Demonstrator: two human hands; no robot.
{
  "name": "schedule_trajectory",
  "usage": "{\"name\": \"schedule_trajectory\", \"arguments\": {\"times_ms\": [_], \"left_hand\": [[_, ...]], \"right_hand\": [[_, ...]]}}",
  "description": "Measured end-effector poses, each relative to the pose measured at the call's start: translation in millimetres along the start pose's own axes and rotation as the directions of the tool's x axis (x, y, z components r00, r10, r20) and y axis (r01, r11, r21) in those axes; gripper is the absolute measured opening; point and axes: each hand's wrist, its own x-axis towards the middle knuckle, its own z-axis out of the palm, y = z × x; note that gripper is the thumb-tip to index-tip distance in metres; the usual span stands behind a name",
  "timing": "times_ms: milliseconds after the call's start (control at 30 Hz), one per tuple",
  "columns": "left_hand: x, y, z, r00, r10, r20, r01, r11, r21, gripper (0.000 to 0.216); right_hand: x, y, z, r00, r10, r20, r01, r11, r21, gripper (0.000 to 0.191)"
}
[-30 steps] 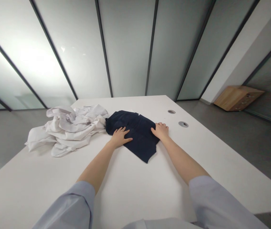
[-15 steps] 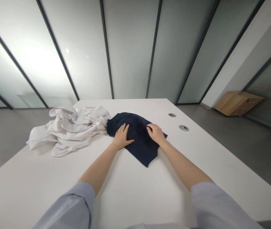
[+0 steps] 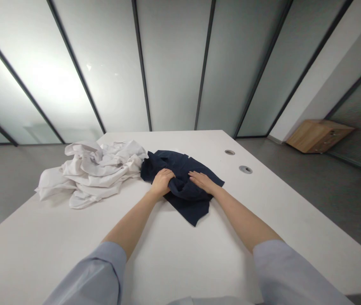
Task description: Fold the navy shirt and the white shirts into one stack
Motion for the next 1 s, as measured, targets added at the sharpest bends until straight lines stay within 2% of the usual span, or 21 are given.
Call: {"name": "schedule_trajectory", "arguments": {"times_ms": [67, 133, 200, 267, 333, 433, 500, 567, 667, 733, 800, 833, 900, 967, 1000], "left_hand": [[-2.4, -1.2, -2.5, 0.999, -0.036, -0.017, 0.036, 0.999, 0.0, 0.022], [-5.7, -3.7, -5.0, 0.996, -0.083, -0.041, 0.084, 0.996, 0.011, 0.021], [-8.6, -7.3, -6.9, 0.991, -0.119, -0.068, 0.121, 0.992, 0.024, 0.021], [-10.4, -10.9, -7.8, 0.986, -0.144, -0.087, 0.148, 0.988, 0.043, 0.019], [-10.4, -13.1, -7.6, 0.986, -0.155, -0.067, 0.159, 0.986, 0.059, 0.016], [-7.6, -11.2, -5.2, 0.981, -0.179, 0.078, 0.177, 0.984, 0.032, 0.027], [-4.9, -5.5, -2.6, 0.956, -0.217, 0.199, 0.222, 0.975, -0.003, 0.04], [-2.6, 2.6, 0.6, 0.934, -0.255, 0.251, 0.263, 0.965, 0.001, 0.049], [-1.3, 14.8, 6.0, 0.963, -0.215, 0.16, 0.207, 0.976, 0.062, 0.063], [-1.2, 19.6, 9.3, 0.986, -0.144, 0.082, 0.135, 0.985, 0.109, 0.09], [-1.1, 20.7, 11.8, 0.991, -0.103, 0.081, 0.091, 0.986, 0.14, 0.105], [-0.9, 20.0, 12.5, 0.989, -0.098, 0.108, 0.081, 0.986, 0.146, 0.103], [-0.1, 17.1, 13.2, 0.98, -0.099, 0.174, 0.074, 0.987, 0.142, 0.088], [1.0, 13.7, 13.4, 0.97, -0.106, 0.218, 0.079, 0.989, 0.128, 0.072], [1.6, 12.2, 13.4, 0.966, -0.113, 0.231, 0.087, 0.989, 0.12, 0.066]], "right_hand": [[1.7, 12.0, 4.3, 0.998, 0.033, 0.061, -0.026, 0.993, -0.115, 0.04], [3.3, 22.1, 1.9, 0.995, 0.067, 0.07, -0.053, 0.98, -0.191, 0.042], [3.9, 33.6, -7.5, 0.989, 0.145, 0.038, -0.132, 0.964, -0.232, 0.046], [1.6, 47.1, -21.5, 0.955, 0.292, -0.059, -0.298, 0.926, -0.234, 0.054], [-4.3, 61.3, -36.4, 0.862, 0.46, -0.213, -0.499, 0.843, -0.199, 0.066], [-15.0, 77.6, -53.1, 0.679, 0.622, -0.389, -0.706, 0.698, -0.116, 0.079], [-18.3, 82.0, -58.2, 0.631, 0.655, -0.417, -0.744, 0.663, -0.085, 0.08], [-16.0, 80.4, -58.2, 0.656, 0.652, -0.381, -0.727, 0.681, -0.087, 0.078], [-5.1, 66.5, -47.7, 0.773, 0.582, -0.252, -0.618, 0.779, -0.1, 0.068], [1.8, 49.4, -32.8, 0.876, 0.46, -0.147, -0.468, 0.884, -0.022, 0.059], [4.7, 27.6, -12.5, 0.959, 0.279, -0.044, -0.267, 0.947, 0.18, 0.052], [4.6, 15.9, -1.5, 0.985, 0.173, 0.024, -0.171, 0.927, 0.334, 0.051], [2.7, -5.9, 18.6, 0.99, 0.095, 0.105, -0.132, 0.886, 0.445, 0.057], [1.2, -20.4, 30.5, 0.973, 0.01, 0.231, -0.157, 0.763, 0.627, 0.063], [1.2, -23.3, 32.1, 0.97, -0.011, 0.244, -0.169, 0.691, 0.703, 0.065]]}}
